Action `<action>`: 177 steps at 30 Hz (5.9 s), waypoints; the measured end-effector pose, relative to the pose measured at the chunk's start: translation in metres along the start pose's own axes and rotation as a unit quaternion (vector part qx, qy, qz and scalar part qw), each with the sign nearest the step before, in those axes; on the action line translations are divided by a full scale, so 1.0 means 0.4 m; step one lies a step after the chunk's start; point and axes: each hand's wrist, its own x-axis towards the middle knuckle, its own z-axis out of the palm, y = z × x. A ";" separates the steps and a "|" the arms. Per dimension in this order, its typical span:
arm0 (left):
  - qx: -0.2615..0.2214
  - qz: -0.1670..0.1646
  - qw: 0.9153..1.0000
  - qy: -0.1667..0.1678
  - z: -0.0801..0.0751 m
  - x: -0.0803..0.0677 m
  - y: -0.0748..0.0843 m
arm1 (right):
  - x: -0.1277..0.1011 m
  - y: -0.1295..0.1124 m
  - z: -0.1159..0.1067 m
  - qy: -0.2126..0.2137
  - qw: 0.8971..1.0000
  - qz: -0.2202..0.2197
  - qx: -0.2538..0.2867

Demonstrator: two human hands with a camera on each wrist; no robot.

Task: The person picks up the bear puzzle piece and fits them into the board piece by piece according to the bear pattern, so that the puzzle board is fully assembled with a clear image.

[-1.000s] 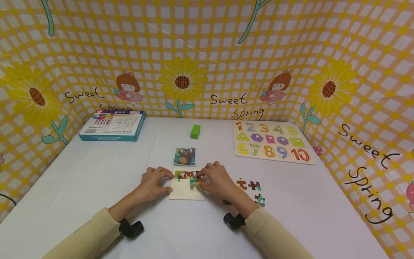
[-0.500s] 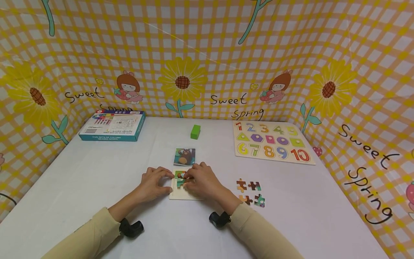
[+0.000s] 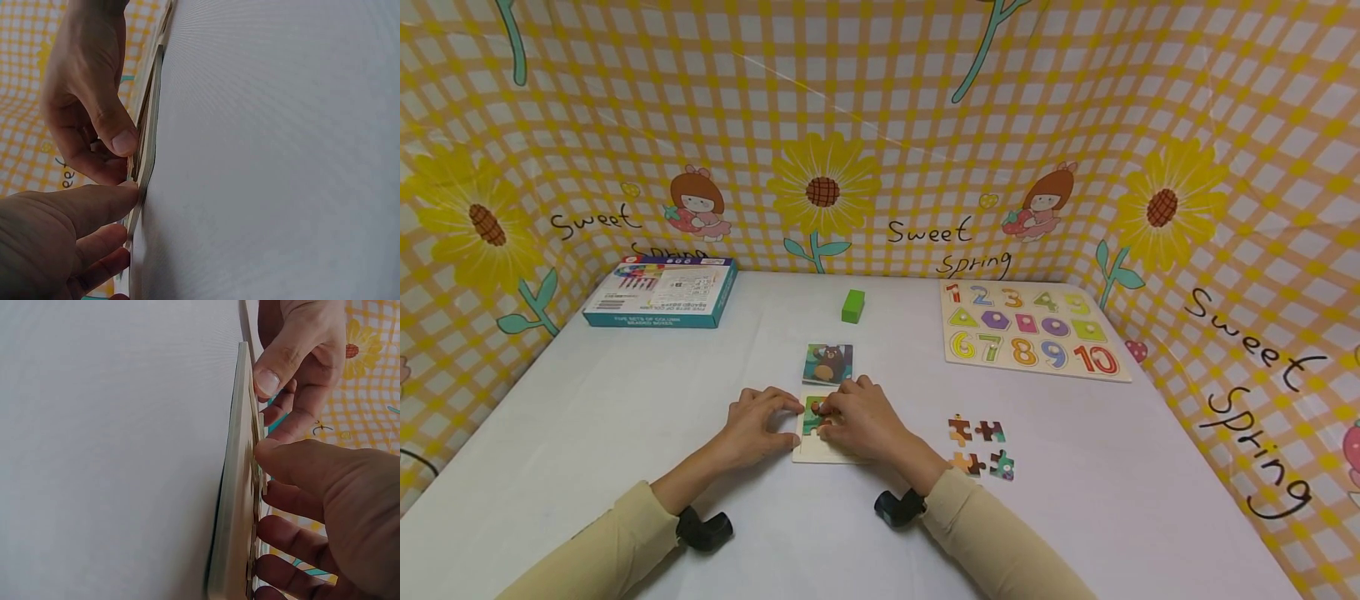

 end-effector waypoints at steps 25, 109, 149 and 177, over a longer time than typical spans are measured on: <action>-0.009 0.012 1.000 0.025 0.004 0.003 0.013 | -0.002 0.001 0.002 0.000 1.000 -0.003 -0.012; 0.014 0.003 0.999 0.037 0.024 0.016 0.019 | -0.028 0.025 -0.052 -0.002 0.998 0.042 0.038; 0.004 -0.003 0.999 0.040 0.029 0.017 0.020 | -0.290 0.292 -0.177 -0.005 0.987 0.159 0.019; -0.002 0.004 0.999 0.040 0.026 0.014 0.020 | -0.295 0.314 -0.164 -0.004 0.987 0.163 0.009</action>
